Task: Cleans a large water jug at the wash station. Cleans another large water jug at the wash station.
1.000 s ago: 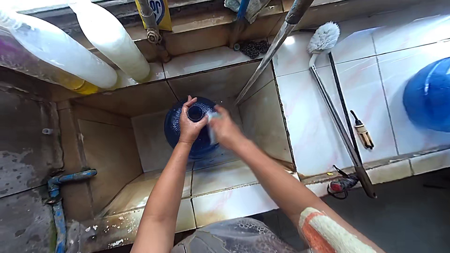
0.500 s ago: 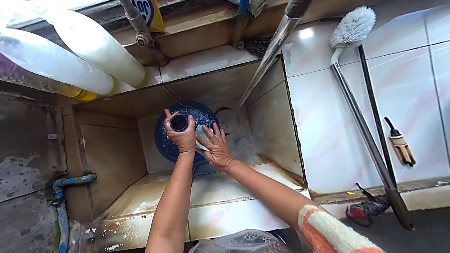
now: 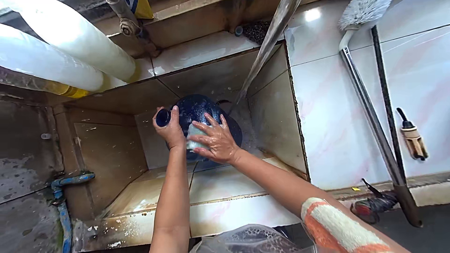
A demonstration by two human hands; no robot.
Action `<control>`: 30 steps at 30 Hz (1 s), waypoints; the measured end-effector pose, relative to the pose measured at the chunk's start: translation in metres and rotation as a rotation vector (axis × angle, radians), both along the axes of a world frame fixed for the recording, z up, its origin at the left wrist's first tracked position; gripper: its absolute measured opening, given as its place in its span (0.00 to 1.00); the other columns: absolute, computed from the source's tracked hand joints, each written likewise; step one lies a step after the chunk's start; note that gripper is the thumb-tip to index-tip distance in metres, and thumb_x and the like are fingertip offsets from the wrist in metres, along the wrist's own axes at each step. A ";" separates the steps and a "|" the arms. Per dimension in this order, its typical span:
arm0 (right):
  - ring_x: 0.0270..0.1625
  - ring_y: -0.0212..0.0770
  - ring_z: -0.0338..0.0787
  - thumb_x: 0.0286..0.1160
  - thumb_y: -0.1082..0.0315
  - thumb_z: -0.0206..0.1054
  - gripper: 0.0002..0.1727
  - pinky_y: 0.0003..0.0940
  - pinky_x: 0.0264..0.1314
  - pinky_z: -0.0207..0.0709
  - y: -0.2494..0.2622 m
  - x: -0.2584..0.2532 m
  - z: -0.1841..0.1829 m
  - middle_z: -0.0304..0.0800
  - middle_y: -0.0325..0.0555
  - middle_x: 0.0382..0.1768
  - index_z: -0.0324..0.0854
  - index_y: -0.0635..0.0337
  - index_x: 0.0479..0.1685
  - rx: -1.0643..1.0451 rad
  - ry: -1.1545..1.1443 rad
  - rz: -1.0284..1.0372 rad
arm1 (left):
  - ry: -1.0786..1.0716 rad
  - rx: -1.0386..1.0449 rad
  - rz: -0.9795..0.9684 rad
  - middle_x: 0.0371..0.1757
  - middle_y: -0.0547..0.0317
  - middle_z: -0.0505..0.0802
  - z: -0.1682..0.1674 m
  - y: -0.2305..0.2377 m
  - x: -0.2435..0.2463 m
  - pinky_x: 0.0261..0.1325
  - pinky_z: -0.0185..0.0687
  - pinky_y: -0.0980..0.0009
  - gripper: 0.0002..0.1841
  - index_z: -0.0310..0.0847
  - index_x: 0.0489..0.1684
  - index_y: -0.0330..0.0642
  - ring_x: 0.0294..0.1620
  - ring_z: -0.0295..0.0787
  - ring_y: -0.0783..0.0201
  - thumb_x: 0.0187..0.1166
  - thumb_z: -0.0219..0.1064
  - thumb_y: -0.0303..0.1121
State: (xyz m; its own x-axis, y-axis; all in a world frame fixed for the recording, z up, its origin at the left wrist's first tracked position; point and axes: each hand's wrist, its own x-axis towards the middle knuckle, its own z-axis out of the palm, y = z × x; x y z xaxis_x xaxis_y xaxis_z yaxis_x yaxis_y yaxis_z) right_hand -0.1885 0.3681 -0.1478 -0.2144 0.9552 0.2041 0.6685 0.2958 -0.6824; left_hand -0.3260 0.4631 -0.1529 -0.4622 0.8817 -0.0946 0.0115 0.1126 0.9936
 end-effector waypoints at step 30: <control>0.92 0.60 0.59 0.91 0.48 0.51 0.29 0.75 0.89 0.44 0.016 -0.040 -0.117 0.66 0.50 0.89 0.70 0.42 0.87 -0.508 -0.065 -0.362 | -0.328 -0.312 0.265 0.58 0.50 0.85 -0.052 -0.015 -0.190 0.61 0.85 0.52 0.21 0.68 0.74 0.43 0.56 0.86 0.57 0.91 0.53 0.46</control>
State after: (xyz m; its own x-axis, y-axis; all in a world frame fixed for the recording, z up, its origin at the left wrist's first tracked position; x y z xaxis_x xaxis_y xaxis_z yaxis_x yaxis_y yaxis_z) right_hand -0.2283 0.3845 -0.2649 0.1439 0.9439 -0.2971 0.7108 -0.3075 -0.6326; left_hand -0.5159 0.4480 -0.2050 -0.5677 0.6454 -0.5110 -0.3637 0.3602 0.8591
